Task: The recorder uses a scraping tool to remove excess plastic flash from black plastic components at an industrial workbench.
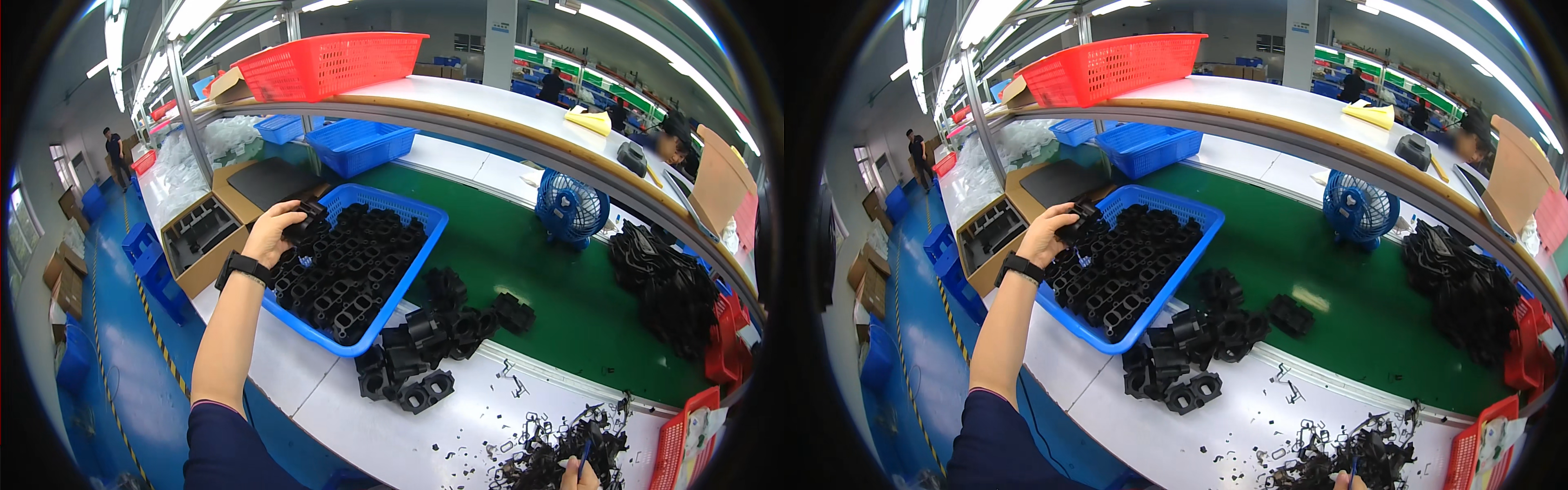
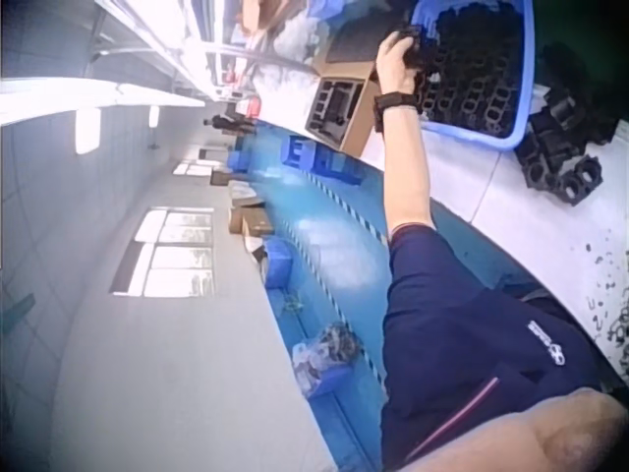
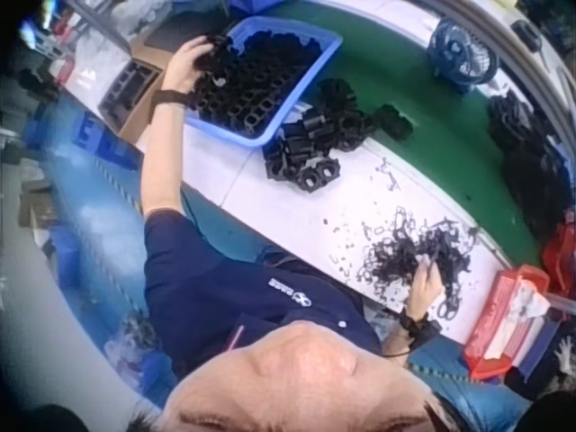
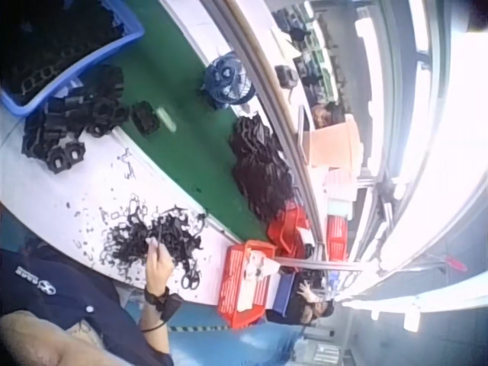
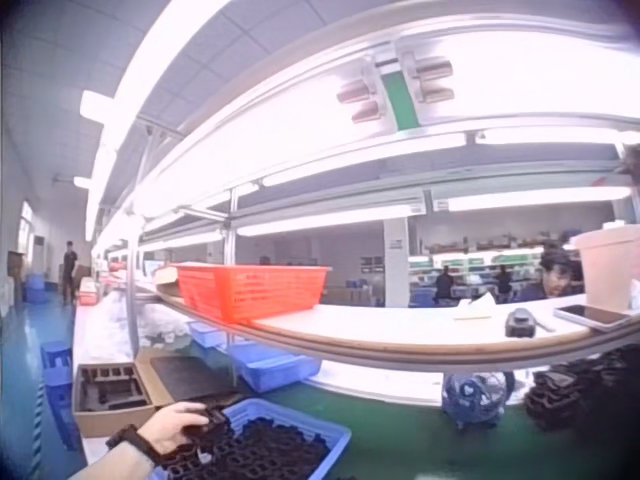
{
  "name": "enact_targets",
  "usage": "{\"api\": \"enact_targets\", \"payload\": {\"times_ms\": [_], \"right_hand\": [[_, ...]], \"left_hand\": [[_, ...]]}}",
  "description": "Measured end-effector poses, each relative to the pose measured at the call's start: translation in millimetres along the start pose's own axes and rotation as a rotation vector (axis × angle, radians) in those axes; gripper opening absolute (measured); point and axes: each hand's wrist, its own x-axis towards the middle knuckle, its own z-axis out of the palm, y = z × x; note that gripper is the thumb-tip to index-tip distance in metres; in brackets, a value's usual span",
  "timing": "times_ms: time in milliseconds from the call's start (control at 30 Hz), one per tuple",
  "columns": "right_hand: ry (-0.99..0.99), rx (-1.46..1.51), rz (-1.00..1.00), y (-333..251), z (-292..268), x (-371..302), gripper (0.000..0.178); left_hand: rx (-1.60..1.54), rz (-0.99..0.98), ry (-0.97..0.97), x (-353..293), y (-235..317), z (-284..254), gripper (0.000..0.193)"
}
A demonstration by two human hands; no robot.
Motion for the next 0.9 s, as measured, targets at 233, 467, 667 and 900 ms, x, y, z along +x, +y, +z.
{"api": "enact_targets", "payload": {"times_ms": [233,467,667,900], "right_hand": [[-0.004,-0.033,0.016,4,-5,-3,0.021],[0.149,0.032,0.29,15,-21,-28,0.03],[0.22,0.183,0.453,32,-34,-44,0.032],[0.216,0.283,0.522,46,-34,-53,0.034]], "left_hand": [[0.55,0.349,0.133,78,-33,9,0.038],[0.773,0.374,0.236,152,-83,-8,0.042],[0.333,0.034,0.165,144,-71,13,0.04],[0.072,-0.044,0.166,148,-68,7,0.039]]}}
